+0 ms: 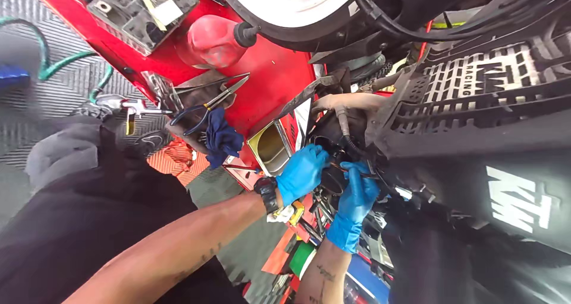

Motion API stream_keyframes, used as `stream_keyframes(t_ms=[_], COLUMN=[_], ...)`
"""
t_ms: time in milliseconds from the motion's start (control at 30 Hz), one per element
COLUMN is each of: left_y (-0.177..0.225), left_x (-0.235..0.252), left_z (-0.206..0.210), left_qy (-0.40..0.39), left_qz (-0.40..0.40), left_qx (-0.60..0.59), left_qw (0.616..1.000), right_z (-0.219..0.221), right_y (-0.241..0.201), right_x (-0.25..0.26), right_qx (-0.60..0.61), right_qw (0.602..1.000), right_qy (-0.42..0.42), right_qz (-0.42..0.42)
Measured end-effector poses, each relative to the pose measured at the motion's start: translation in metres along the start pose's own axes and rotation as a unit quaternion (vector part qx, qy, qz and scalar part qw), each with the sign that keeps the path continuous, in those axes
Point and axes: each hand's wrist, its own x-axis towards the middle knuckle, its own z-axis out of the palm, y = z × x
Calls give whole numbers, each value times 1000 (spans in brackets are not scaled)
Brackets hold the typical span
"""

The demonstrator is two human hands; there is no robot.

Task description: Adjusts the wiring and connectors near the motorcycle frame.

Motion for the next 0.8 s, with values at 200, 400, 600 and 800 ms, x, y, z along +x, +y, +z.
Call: stream_keyframes(t_ms=[200,400,600,800], left_y=[-14,-17,-71,-115], left_x=[-55,-46,-87,-61], left_z=[-17,-51,-158,-189], left_qy=[-47,-32,15,27], left_qz=[-69,-59,-207,-347], left_qx=[-6,-60,91,172], left_qw=[997,996,974,922], right_z=[1,-2,1,2], right_y=[7,7,7,8], right_x=[-4,-4,-3,-2], right_qx=[66,71,59,59], right_qw=[995,995,995,995], right_qy=[69,51,76,78], right_qz=[-28,-37,-27,-33])
